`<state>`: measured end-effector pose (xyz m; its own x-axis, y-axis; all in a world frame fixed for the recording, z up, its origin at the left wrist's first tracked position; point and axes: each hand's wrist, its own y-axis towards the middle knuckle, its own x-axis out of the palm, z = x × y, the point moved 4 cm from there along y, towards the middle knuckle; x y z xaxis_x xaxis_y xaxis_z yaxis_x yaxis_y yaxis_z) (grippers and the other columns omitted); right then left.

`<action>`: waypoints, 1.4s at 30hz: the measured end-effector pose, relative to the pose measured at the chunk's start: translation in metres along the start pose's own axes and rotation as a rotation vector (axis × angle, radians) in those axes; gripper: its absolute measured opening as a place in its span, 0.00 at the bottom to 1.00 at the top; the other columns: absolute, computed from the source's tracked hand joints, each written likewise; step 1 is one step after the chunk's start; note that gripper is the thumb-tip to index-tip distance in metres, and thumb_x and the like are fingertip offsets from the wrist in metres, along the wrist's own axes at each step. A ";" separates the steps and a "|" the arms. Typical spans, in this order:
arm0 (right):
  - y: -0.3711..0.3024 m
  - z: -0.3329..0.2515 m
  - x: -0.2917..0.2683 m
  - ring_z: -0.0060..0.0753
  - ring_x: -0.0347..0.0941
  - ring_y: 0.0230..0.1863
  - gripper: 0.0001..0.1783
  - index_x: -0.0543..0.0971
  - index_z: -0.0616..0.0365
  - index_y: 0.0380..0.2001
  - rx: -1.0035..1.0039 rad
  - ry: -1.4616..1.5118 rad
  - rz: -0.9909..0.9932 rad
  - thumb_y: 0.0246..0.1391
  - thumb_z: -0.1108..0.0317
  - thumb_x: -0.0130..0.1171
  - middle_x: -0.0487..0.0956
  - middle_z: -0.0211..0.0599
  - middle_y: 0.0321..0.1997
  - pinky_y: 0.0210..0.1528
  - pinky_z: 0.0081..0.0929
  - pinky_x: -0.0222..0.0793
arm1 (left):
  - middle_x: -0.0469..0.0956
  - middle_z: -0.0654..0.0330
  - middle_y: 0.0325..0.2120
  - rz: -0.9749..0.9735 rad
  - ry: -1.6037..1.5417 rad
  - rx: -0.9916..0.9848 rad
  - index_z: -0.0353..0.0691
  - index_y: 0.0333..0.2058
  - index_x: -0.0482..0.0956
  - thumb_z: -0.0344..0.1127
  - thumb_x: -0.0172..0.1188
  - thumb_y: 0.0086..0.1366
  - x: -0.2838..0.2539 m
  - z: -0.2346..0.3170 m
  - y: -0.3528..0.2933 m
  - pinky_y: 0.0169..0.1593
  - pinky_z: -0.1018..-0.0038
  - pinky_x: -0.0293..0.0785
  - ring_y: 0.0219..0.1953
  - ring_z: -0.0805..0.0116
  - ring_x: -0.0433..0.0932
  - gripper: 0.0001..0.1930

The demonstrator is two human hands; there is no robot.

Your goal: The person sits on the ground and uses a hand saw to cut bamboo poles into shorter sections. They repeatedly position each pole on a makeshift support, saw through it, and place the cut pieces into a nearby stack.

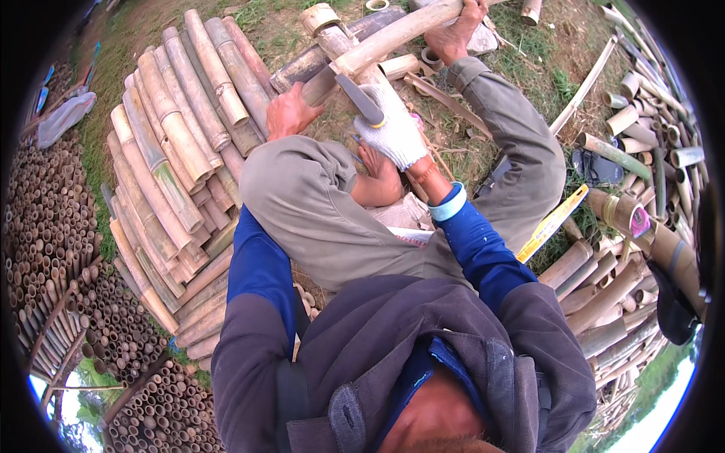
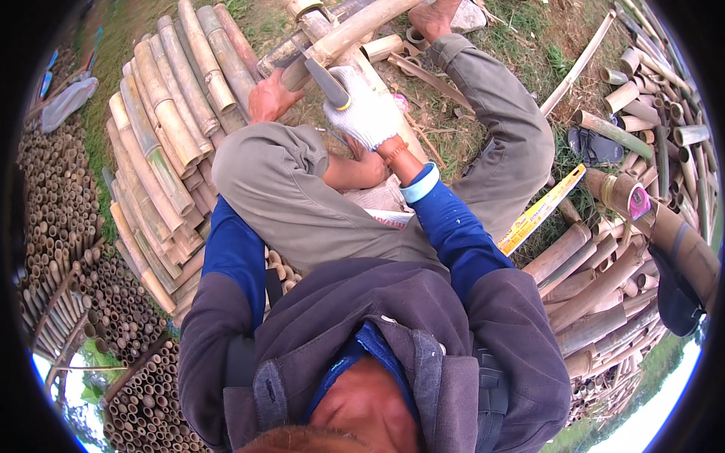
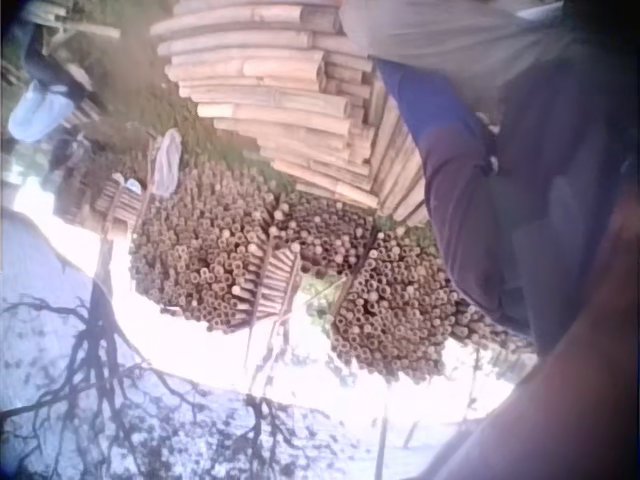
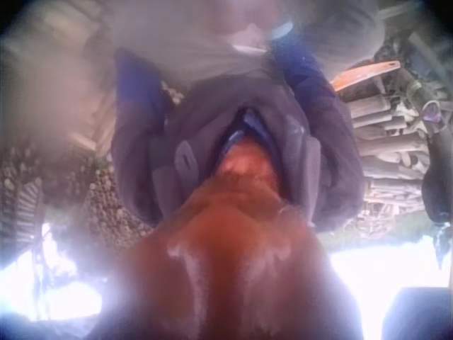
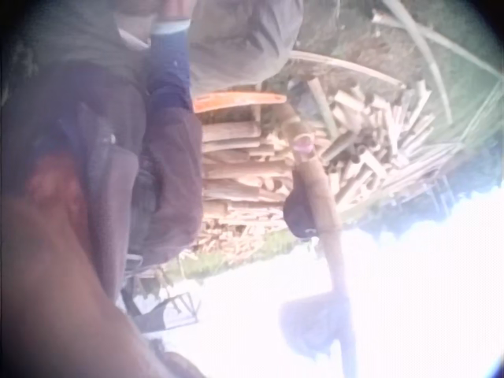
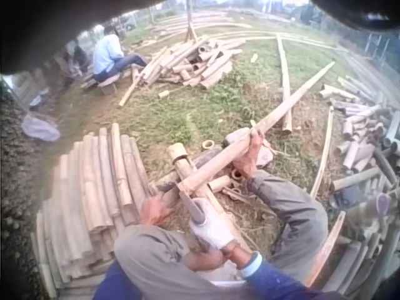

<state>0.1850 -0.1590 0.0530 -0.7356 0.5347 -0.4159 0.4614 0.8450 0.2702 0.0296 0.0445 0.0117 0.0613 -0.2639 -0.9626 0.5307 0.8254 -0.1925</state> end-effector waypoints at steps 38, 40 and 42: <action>-0.023 0.016 -0.006 0.58 0.83 0.51 0.29 0.79 0.52 0.60 0.023 -0.028 -0.133 0.57 0.57 0.70 0.84 0.50 0.54 0.50 0.46 0.79 | 0.89 0.40 0.43 -0.023 -0.034 0.019 0.40 0.54 0.82 0.58 0.77 0.54 0.000 -0.006 -0.006 0.56 0.50 0.82 0.49 0.38 0.88 0.35; -0.078 -0.021 -0.055 0.56 0.82 0.57 0.31 0.76 0.57 0.62 0.109 0.166 -0.137 0.54 0.72 0.70 0.81 0.54 0.56 0.60 0.41 0.77 | 0.89 0.39 0.43 -0.014 -0.056 0.024 0.40 0.54 0.82 0.58 0.77 0.54 -0.007 -0.017 0.004 0.56 0.49 0.82 0.49 0.38 0.88 0.35; -0.137 -0.050 -0.112 0.52 0.81 0.61 0.34 0.74 0.59 0.66 0.351 0.046 -0.267 0.54 0.77 0.66 0.80 0.51 0.59 0.64 0.39 0.75 | 0.89 0.39 0.42 -0.041 -0.078 0.011 0.40 0.54 0.82 0.58 0.78 0.54 0.006 -0.017 -0.012 0.56 0.49 0.82 0.49 0.38 0.88 0.36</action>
<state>0.1790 -0.3348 0.1059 -0.8696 0.3028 -0.3901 0.3866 0.9089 -0.1564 0.0095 0.0420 0.0051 0.1050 -0.3362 -0.9359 0.5431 0.8078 -0.2292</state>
